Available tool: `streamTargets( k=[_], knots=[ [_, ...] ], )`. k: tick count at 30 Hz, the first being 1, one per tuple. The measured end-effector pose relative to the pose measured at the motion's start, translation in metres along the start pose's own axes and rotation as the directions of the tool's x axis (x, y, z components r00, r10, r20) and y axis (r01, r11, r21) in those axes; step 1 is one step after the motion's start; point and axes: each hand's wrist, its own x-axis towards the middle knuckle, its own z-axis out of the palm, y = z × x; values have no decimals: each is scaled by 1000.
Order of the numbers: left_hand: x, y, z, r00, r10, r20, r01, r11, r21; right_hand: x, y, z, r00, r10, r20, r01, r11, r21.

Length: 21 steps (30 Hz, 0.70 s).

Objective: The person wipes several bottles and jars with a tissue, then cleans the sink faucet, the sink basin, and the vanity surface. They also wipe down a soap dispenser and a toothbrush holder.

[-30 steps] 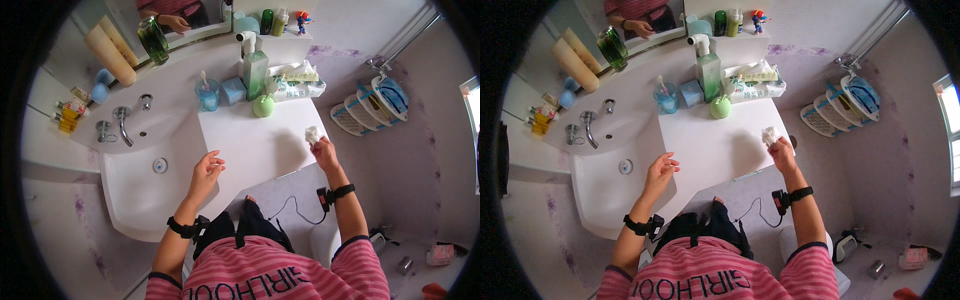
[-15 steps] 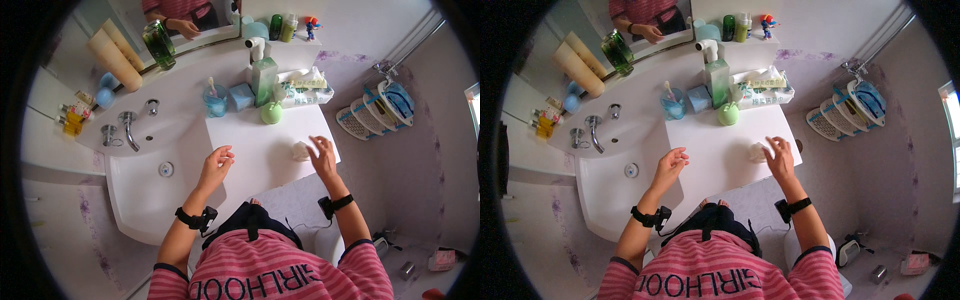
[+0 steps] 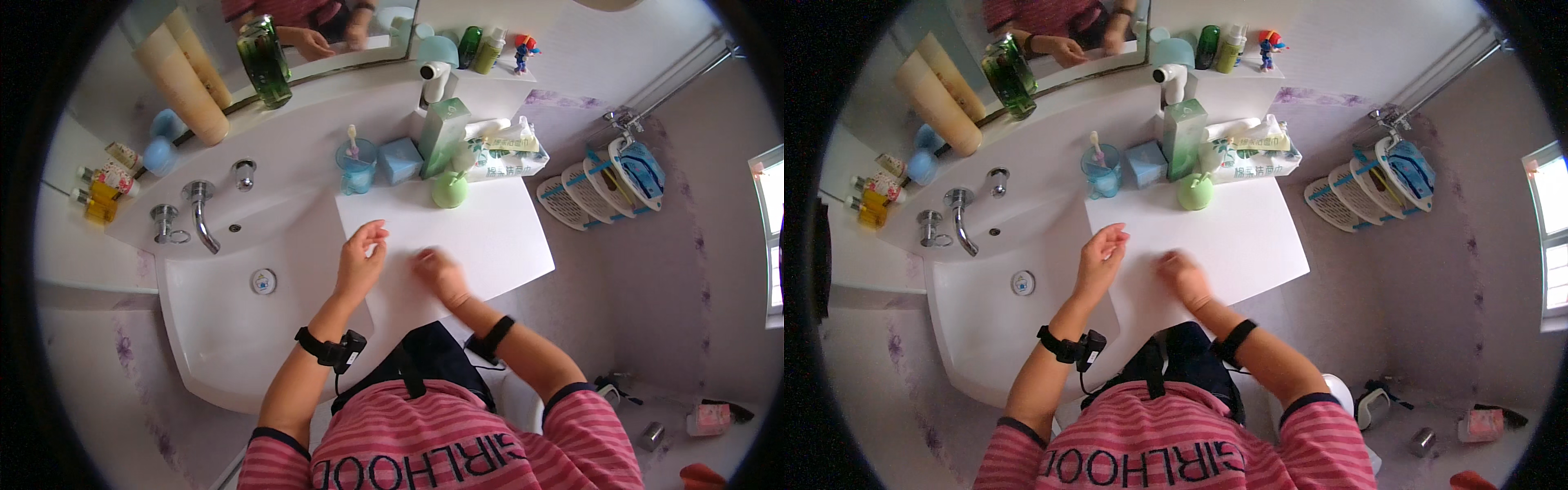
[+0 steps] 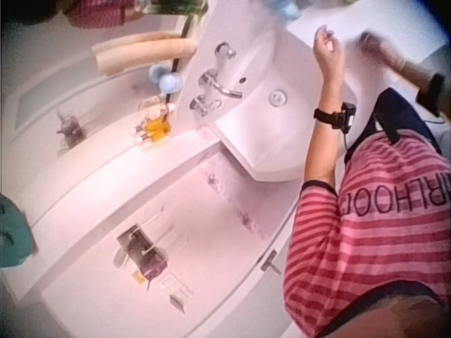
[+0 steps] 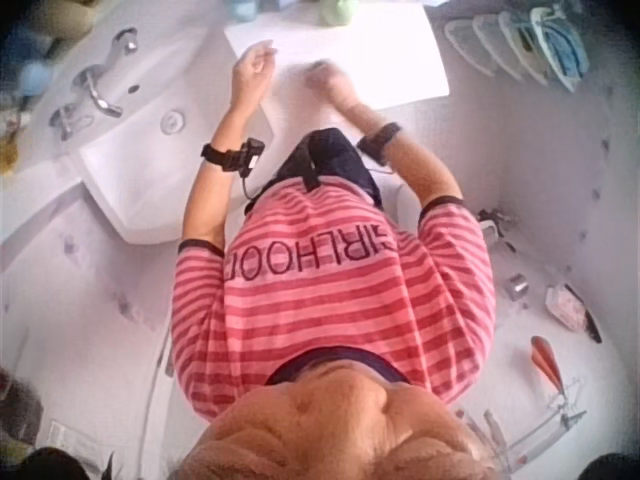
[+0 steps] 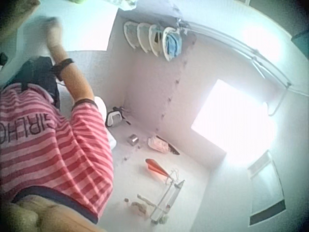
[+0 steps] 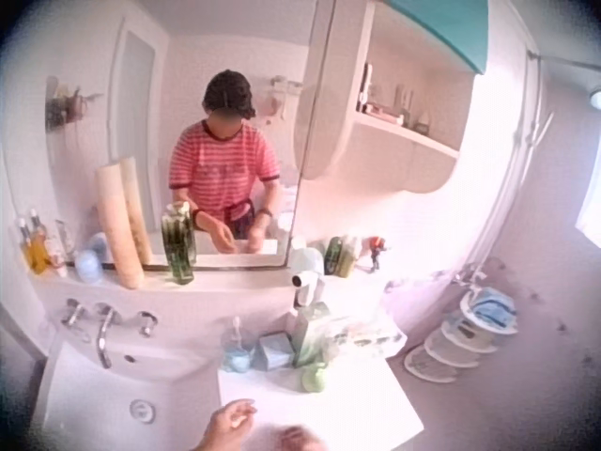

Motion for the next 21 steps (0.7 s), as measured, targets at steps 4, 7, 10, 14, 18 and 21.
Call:
streamTargets(
  k=[4,7,10,14,18,21],
  knots=[
    [0,-13,-5,993,-13,-118,2,996,-92,-15,-22,17,904,-394,164,387,919,73],
    [-2,7,-9,980,-116,-160,105,992,-75,7,50,-25,924,-377,62,380,896,-229],
    [-3,-1,-7,979,-126,-161,114,990,-84,50,139,-127,954,82,-288,-139,973,-184],
    [-1,8,13,982,-148,-116,136,985,-105,82,166,-174,793,271,-545,-428,885,-183],
    [11,11,40,977,-189,-94,183,980,-72,67,119,-102,949,-114,-294,45,972,-230],
    [21,5,62,990,-109,-92,113,993,31,26,67,-82,937,-335,101,321,937,139]
  ],
)
